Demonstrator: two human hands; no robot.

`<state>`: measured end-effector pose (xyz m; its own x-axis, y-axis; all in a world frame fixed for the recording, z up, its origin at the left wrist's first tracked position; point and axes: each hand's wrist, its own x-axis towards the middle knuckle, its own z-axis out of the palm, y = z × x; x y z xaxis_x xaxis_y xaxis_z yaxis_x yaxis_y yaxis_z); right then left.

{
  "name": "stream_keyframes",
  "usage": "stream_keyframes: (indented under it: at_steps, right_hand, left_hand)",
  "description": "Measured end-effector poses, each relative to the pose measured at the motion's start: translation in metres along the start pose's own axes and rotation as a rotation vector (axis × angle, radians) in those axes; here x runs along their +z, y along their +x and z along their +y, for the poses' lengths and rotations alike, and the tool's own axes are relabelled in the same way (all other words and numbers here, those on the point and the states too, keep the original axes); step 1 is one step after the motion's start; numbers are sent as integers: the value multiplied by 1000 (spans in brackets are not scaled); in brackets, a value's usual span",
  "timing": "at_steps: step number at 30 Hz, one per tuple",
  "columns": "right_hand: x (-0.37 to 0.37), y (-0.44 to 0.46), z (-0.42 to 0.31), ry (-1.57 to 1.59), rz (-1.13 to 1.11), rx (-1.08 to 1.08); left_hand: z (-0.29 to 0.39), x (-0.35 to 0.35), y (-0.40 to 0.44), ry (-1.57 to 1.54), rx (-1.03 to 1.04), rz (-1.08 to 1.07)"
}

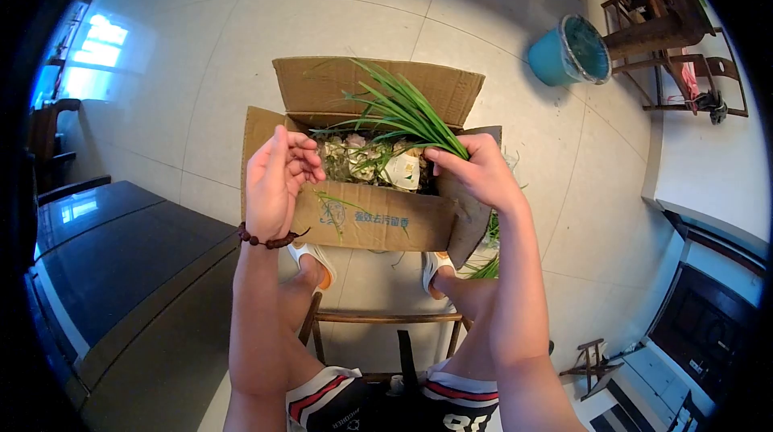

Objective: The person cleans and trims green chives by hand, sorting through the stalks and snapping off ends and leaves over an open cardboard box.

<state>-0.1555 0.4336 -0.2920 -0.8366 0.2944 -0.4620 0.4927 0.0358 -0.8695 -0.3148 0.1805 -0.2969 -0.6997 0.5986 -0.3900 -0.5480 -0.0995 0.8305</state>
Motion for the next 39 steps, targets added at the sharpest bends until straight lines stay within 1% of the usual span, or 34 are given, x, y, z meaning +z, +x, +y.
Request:
stream_keyframes:
  at_steps: [4, 6, 7, 9, 13, 15, 19, 25, 27, 31, 33, 34, 36, 37, 38, 39]
  right_hand:
    - [-1, 0, 1, -1, -6, 2]
    - [-2, 0, 2, -4, -2, 16]
    - [-3, 0, 3, -4, -2, 16]
    - [-4, 0, 6, 13, 19, 10]
    - [-5, -1, 4, 1, 30, -23]
    - [-6, -2, 1, -32, -7, 27]
    - [-1, -2, -6, -33, 1, -35]
    - [-4, 0, 1, -57, -19, 42]
    - [-3, -1, 0, -22, -18, -9]
    - [-6, -2, 3, -66, -48, 18]
    - [-7, -2, 7, -35, -43, 11]
    - [-8, -3, 7, -35, -42, 11]
    - [-10, -4, 5, -24, -25, 54]
    - [-8, -3, 3, -25, -26, 51]
    - [-6, -4, -1, 53, -61, 58]
    - [-3, -6, -3, 131, -96, 67]
  left_hand:
    - [-5, -3, 1, 23, 36, 8]
    - [-10, -8, 4, 151, 90, -19]
    - [-12, -10, 5, 150, 90, -19]
    - [-13, -13, 6, 123, 156, 102]
    - [-3, -6, 2, 81, 110, 126]
    - [-1, 0, 0, 61, 47, 70]
    - [-6, 0, 2, 128, 79, 12]
    - [-7, 0, 2, 247, 80, -10]
    - [-8, -1, 3, 150, 137, 60]
    - [-8, -2, 4, 112, 186, 114]
    - [-7, -14, 8, -112, 240, 317]
    - [-4, -16, 7, -112, 240, 315]
    - [2, -18, 4, 25, 191, 336]
    - [-3, -20, 3, 190, 66, 291]
    - [-6, -16, 4, 190, 67, 293]
    - [-10, -4, 4, 251, 5, 232]
